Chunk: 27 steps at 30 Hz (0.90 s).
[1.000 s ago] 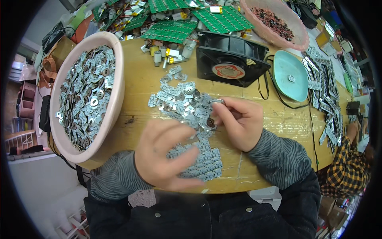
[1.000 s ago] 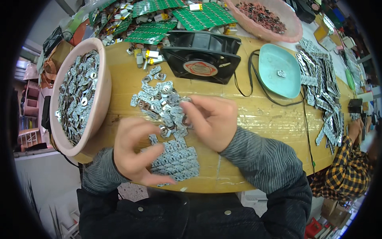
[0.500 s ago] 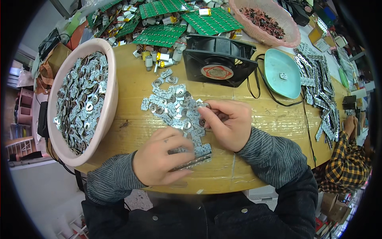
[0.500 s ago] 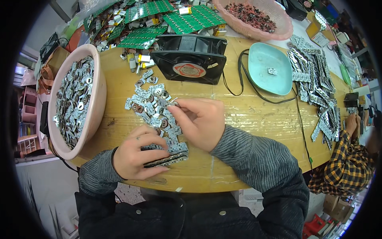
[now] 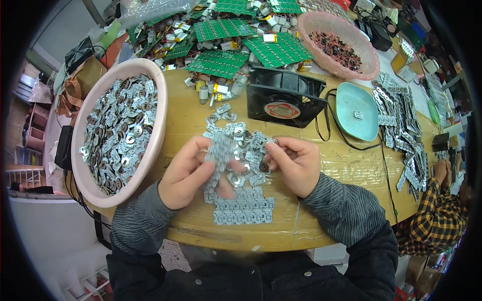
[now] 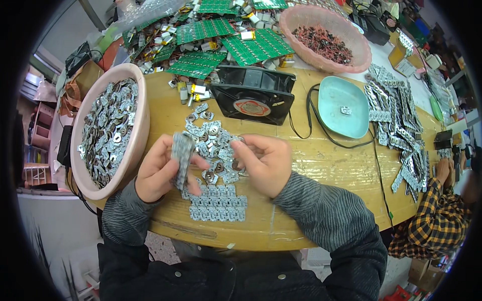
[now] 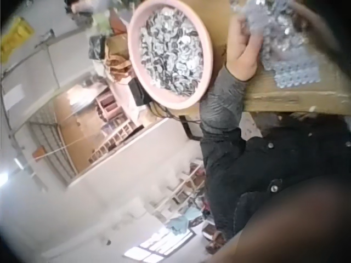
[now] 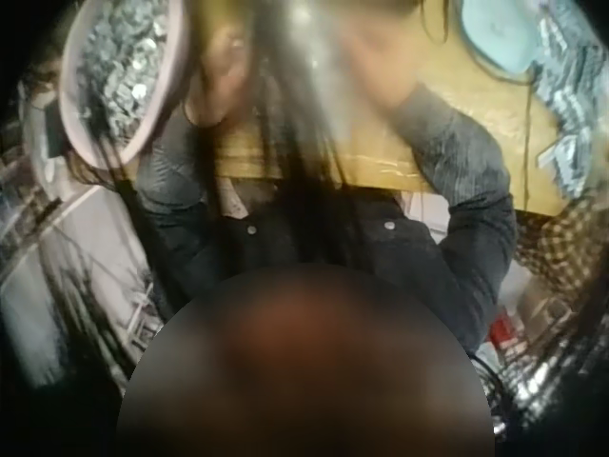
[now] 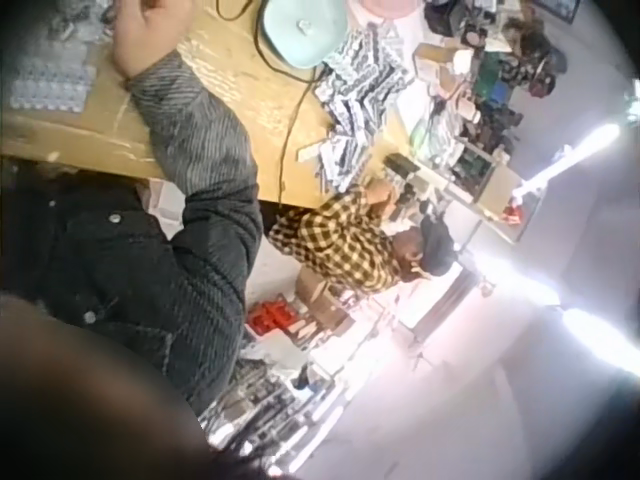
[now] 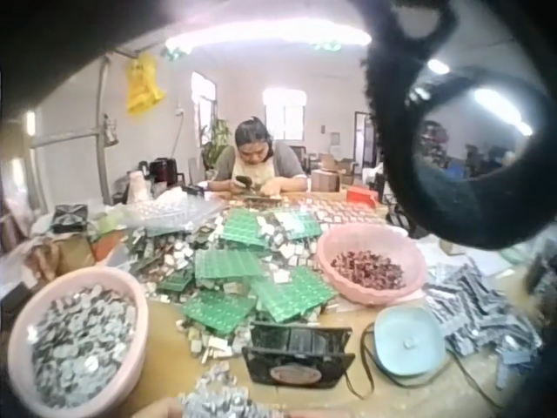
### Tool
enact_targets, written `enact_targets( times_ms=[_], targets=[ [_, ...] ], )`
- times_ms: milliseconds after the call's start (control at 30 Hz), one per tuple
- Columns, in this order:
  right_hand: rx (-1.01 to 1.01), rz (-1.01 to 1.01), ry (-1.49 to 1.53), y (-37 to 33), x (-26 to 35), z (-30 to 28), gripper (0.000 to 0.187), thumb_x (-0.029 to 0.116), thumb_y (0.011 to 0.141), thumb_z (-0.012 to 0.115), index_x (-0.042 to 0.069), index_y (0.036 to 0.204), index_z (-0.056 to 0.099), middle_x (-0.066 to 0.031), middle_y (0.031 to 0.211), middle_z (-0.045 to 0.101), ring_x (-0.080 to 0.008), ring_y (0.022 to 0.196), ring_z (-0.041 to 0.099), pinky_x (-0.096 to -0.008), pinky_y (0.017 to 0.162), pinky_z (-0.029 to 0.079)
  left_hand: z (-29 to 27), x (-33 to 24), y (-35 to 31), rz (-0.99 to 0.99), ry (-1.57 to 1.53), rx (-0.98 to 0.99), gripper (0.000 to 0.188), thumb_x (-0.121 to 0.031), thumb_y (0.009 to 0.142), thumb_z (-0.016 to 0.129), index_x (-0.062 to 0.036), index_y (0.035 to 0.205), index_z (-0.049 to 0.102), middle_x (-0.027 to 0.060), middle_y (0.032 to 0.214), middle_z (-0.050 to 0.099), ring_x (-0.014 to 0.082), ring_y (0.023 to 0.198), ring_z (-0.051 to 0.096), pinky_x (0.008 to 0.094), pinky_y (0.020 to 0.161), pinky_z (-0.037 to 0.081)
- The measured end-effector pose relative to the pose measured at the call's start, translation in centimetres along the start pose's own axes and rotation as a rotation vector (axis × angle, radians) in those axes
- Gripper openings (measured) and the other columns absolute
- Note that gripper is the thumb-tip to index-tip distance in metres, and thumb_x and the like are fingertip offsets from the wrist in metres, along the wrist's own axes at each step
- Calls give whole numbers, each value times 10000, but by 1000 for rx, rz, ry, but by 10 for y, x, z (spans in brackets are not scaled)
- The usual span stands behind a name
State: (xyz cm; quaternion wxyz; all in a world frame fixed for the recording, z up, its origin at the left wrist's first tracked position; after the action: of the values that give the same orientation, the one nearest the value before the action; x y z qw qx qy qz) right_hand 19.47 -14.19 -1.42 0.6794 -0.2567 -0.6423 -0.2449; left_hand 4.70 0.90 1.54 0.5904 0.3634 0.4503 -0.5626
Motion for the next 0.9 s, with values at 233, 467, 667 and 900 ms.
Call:
enact_targets(
  times_ms=[233,467,667,900],
  targets=[
    [259,-84,-104,-6,11,12,112,14,952,636,-73,976,701,-52,753,694,-69,619,626,-209,562,503,-15,1,-1,-1,471,-201,402,-89,1006,525,-6,1371,378,91,952,632,108,722,580,227,646,466],
    [398,-324,-307,-9,18,22,81,-5,923,655,-70,926,704,-80,702,678,-104,566,650,-224,513,501,6,-4,1,262,793,-104,546,-169,885,731,52,1314,475,237,1051,686,347,951,713,372,807,541],
    [377,-338,-377,-9,20,21,80,-14,915,651,-73,926,703,-87,704,679,-104,560,654,-228,502,496,0,5,1,127,653,-170,485,-108,858,759,47,1253,523,175,1031,707,263,931,721,350,797,547],
    [431,-356,-369,-9,22,23,87,-27,919,638,-81,944,701,-95,706,680,-103,575,656,-230,507,498,-4,13,-1,-16,325,-207,398,-23,835,781,25,1179,587,54,934,705,77,736,641,262,672,532]
  ],
)
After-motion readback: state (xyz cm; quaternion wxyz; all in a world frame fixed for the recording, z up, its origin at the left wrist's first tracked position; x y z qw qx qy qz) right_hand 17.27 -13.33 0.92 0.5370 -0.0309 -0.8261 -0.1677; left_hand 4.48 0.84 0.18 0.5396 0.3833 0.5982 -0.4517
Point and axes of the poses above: each hand's wrist, its own y-axis towards the middle knuckle, its own z-axis out of the palm, x = y × z, the point moved 5 cm from there along y, towards the middle knuckle
